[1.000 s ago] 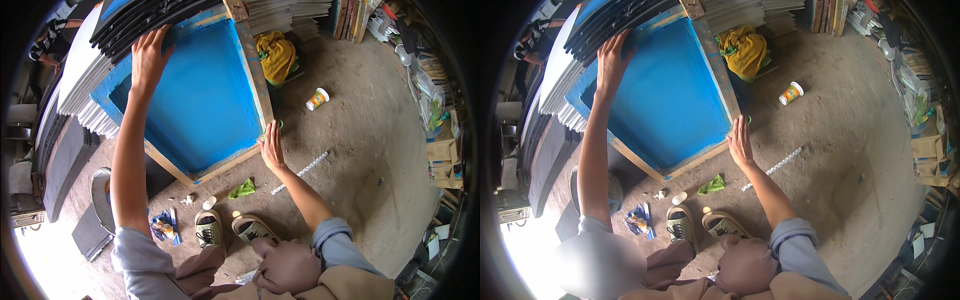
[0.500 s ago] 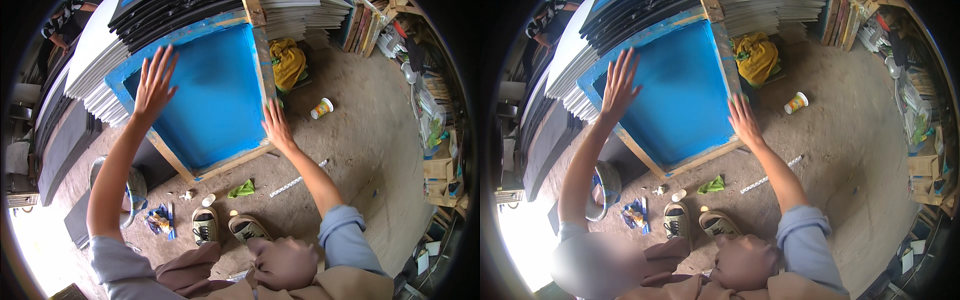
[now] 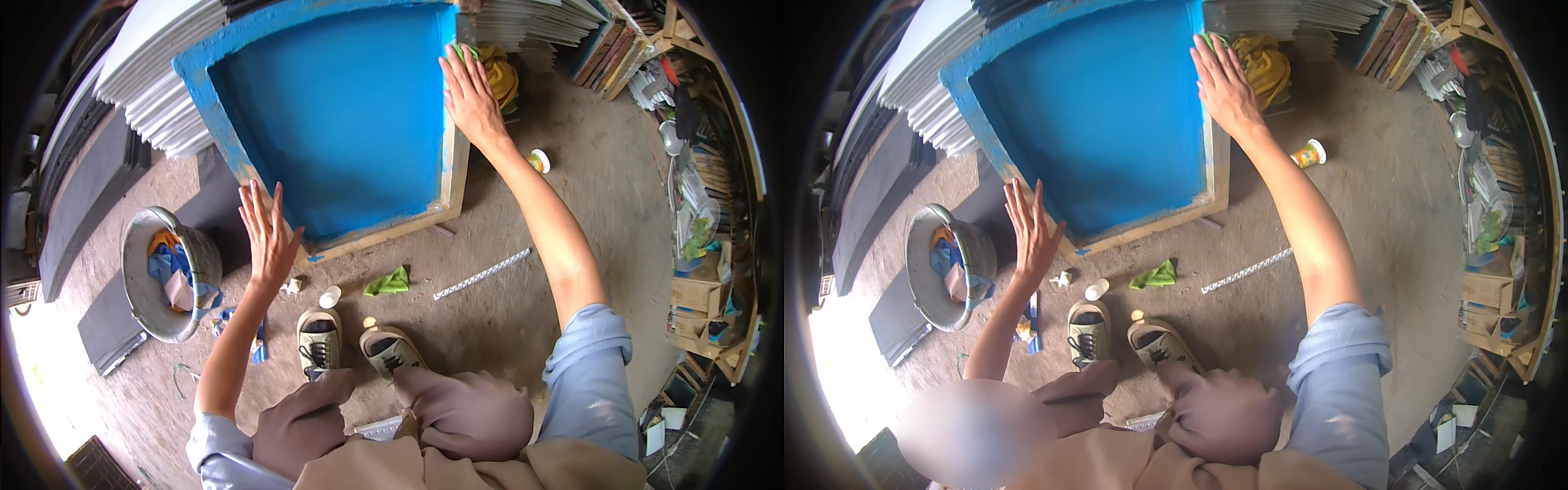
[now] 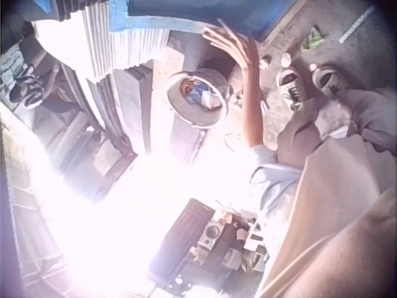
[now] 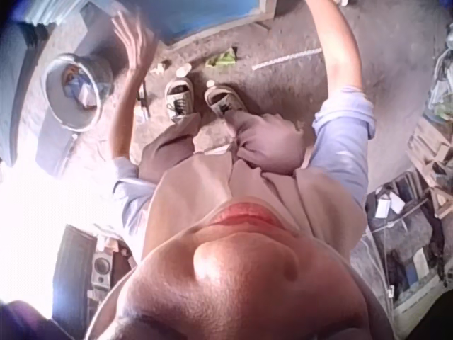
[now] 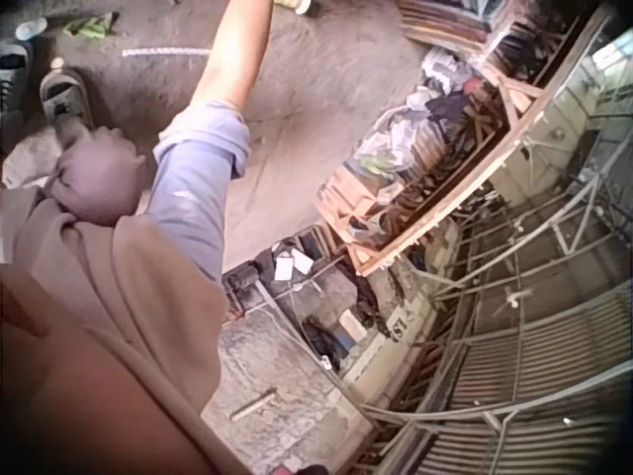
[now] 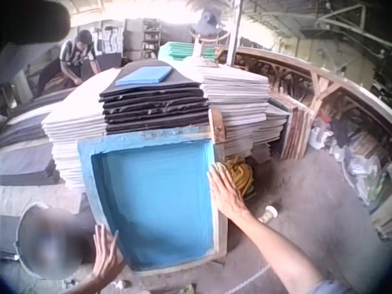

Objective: The person cleans a screen frame with a green cloth, applying liquid from a small bottle and wiping the surface repeatedly. They then move the frame aside and continue cleaning a second blue screen frame in the same manner.

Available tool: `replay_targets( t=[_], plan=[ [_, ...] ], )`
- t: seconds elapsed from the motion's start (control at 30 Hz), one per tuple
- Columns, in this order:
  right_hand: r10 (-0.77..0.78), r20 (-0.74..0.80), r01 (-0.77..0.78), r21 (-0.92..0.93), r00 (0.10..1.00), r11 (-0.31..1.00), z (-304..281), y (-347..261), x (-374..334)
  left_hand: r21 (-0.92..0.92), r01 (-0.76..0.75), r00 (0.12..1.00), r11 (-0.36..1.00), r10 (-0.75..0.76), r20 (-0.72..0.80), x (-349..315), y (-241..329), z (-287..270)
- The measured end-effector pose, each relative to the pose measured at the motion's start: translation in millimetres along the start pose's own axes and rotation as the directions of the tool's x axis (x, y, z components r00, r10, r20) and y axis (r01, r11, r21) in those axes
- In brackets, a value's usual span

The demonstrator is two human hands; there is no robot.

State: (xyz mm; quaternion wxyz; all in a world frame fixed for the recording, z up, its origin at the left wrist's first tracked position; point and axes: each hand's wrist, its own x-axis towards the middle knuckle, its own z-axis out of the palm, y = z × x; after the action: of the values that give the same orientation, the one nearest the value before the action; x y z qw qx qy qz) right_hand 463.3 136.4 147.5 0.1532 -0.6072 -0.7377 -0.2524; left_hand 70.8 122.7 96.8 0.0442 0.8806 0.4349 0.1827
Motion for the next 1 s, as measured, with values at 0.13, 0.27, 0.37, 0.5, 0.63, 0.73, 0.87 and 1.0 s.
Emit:
replay_targets(
  t=[0.13,0.27,0.37,0.5,0.63,0.73,0.87,1.0],
  plan=[
    [-0.108,0.221,0.084,0.116,0.969,0.990,14,-30,-94,-0.366,0.116,0.993,0.923,-0.096,0.072,-31,9,3],
    [-0.367,0.458,0.310,0.197,0.810,0.930,26,-37,-203,-0.571,0.253,0.967,0.781,-0.198,0.158,-58,2,27],
    [-0.537,0.436,0.500,0.207,0.722,0.841,31,-28,-159,-0.595,0.340,0.940,0.728,-0.249,0.232,-77,-7,37],
    [-0.333,0.291,0.349,-0.006,0.897,0.937,14,-10,-57,-0.612,0.295,0.955,0.734,-0.242,0.171,-76,-8,43],
    [-0.273,0.254,0.319,-0.161,0.928,0.934,14,-25,-83,-0.695,0.402,0.915,0.596,-0.297,0.273,-75,-3,38],
    [-0.226,0.397,0.250,-0.010,0.890,0.968,18,-58,-142,-0.687,0.488,0.872,0.538,-0.335,0.357,-82,-5,34],
    [-0.082,0.481,0.001,0.166,0.873,0.986,24,-93,-198,-0.692,0.499,0.866,0.521,-0.330,0.376,-85,-11,33],
    [0.440,0.319,-0.529,0.298,0.840,0.794,41,-146,-216,-0.731,0.484,0.874,0.480,-0.298,0.383,-82,-10,34]
  ],
)
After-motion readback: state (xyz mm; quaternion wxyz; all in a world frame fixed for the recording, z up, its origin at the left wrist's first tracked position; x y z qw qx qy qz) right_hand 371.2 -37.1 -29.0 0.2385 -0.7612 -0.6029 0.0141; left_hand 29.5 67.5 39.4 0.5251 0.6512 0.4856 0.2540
